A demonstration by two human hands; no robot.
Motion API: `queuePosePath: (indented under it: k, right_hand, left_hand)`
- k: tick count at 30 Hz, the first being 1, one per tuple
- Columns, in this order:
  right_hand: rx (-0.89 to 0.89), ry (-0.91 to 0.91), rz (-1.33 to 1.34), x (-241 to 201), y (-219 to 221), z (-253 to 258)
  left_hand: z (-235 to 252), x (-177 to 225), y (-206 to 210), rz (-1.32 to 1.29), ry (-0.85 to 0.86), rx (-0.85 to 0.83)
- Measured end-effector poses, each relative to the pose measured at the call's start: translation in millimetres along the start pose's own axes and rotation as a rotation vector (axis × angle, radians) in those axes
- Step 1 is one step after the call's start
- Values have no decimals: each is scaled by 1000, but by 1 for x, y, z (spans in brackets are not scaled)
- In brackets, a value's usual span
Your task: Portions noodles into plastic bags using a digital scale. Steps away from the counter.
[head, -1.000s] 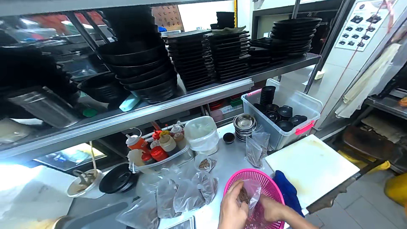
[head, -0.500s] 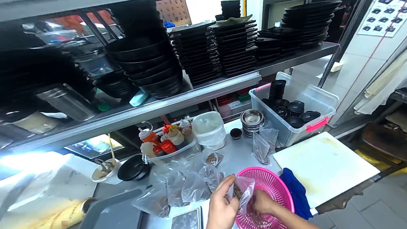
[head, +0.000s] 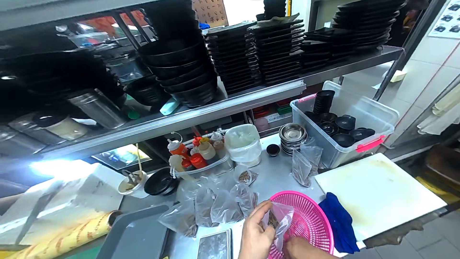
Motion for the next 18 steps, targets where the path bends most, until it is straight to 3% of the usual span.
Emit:
queuePosePath:
  k: [3, 7, 11, 18]
  right_hand:
    - [-182, -5, 120, -2, -20, 0]
    - [-264, 24, 551, 17, -30, -6]
    - [-211, -12, 954, 29, -64, -42]
    - [37, -91, 1099, 24, -177, -118]
  left_hand:
    - [2, -2, 3, 17, -4, -7]
    - [3, -8, 5, 62, -18, -32]
    - [3, -18, 7, 30, -13, -35]
    - [4, -36, 16, 82, 6, -74]
Point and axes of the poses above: each hand's wrist, its own z-axis towards the middle knuckle, its own y-axis out of the palm, x = y × z, the point moved 4 cm from there along z, towards the middle knuckle, and after that the axes turned 13 degrees about -z, right-handed, at the moved point
